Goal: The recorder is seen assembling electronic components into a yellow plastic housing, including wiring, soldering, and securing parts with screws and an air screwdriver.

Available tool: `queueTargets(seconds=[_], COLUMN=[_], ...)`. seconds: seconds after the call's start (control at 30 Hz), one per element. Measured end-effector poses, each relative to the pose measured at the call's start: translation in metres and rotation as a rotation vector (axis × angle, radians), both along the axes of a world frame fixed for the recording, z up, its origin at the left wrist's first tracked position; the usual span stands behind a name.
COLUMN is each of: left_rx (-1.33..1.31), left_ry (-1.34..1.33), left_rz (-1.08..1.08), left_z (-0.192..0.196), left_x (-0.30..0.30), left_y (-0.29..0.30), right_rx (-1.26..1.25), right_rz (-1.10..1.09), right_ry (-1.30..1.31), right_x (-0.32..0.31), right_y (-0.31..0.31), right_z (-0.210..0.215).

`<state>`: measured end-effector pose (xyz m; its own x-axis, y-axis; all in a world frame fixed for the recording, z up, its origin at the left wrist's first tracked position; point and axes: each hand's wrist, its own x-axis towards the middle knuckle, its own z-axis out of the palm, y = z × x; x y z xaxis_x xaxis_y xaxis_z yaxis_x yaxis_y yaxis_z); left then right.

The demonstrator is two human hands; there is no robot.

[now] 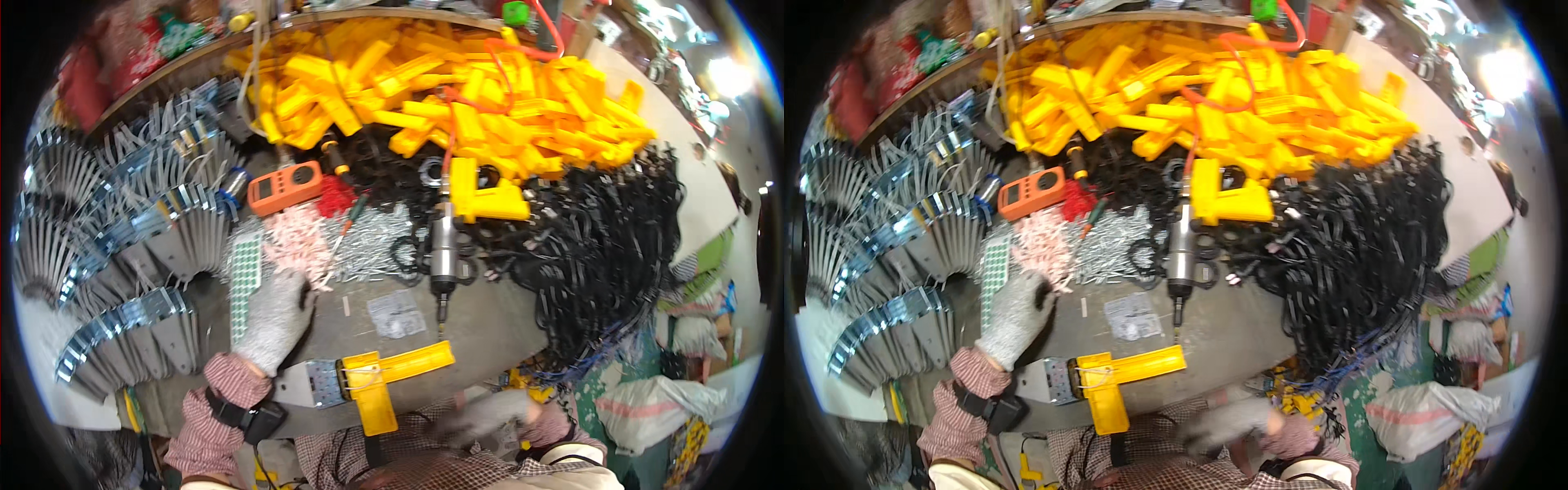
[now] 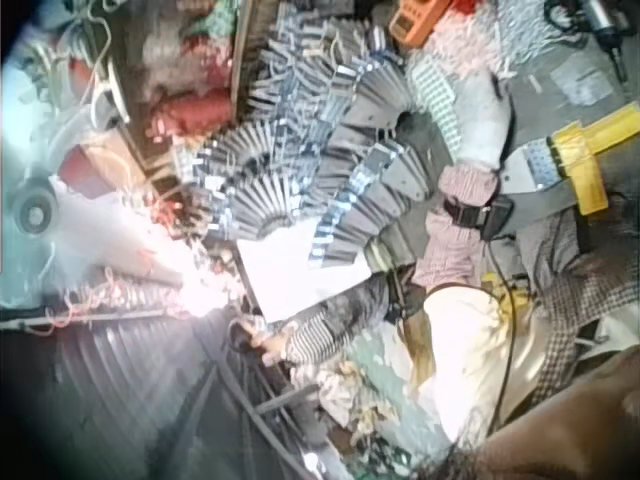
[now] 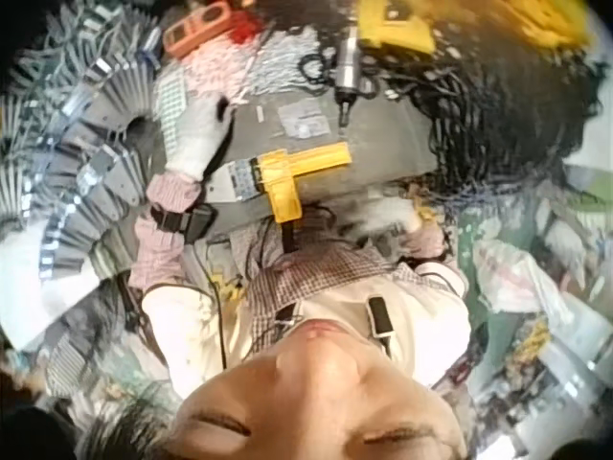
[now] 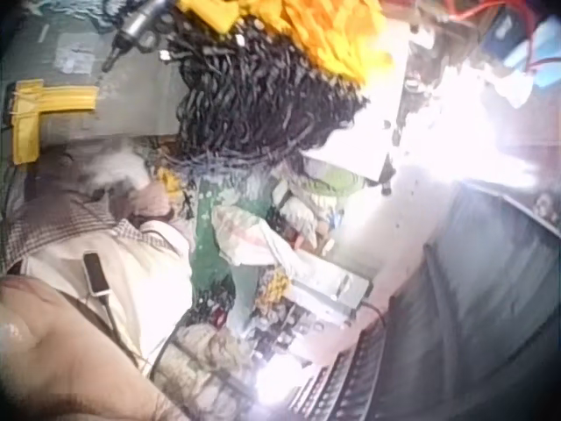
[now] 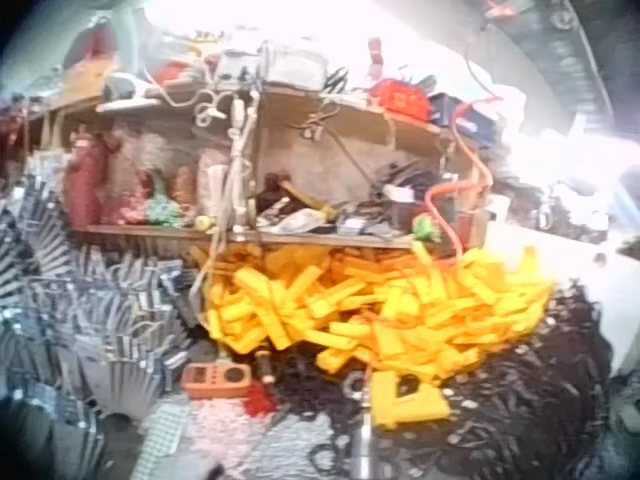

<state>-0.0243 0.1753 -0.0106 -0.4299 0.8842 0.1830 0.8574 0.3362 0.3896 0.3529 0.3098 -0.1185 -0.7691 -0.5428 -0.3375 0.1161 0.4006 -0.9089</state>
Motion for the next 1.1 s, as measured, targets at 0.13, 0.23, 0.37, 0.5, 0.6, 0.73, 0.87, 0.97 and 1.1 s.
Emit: queueTargets(seconds=[0.13,0.23,0.37,0.5,0.6,0.73,0.87,0.97,1.1], left_rx=[0.152,0.158,0.082,0.246,0.167,0.070,-0.041,-0.035,-0.027], left_ry=[0.170,0.077,0.019,0.070,-0.118,-0.059,0.062,0.156,0.257], left_rz=[0.021,0.104,0.156,0.108,0.050,-0.014,-0.007,-0.051,-0.557], left_z=[-0.003,-0.013,0.001,0.004,0.020,0.013,-0.009,0.003,0.012], left_x=[-0.003,-0.007,-0.007,-0.020,-0.008,-0.015,-0.023,-0.008,0.008], left_y=[0.002,0.008,-0.014,-0.046,-0.035,-0.024,-0.008,0.005,0.015], right_rx=[0.314,0.979,1.291,1.470,1.877,1.549,1.521,0.892,-0.447], right_rz=[-0.354,-0.737,-0.647,-0.995,-1.177,-1.271,-1.522,-1.481,-1.318], right_ry=[0.630,0.792,0.855,0.966,0.469,0.398,0.561,0.614,0.327], right_x=[-0.059,-0.141,-0.160,-0.113,0.015,0.039,0.017,0.020,-0.017], right_y=[0.036,0.060,0.097,0.094,0.135,0.167,0.165,0.139,0.067], right_z=[0.119,0.129,0.118,0.220,0.208,0.190,0.215,0.264,0.331])
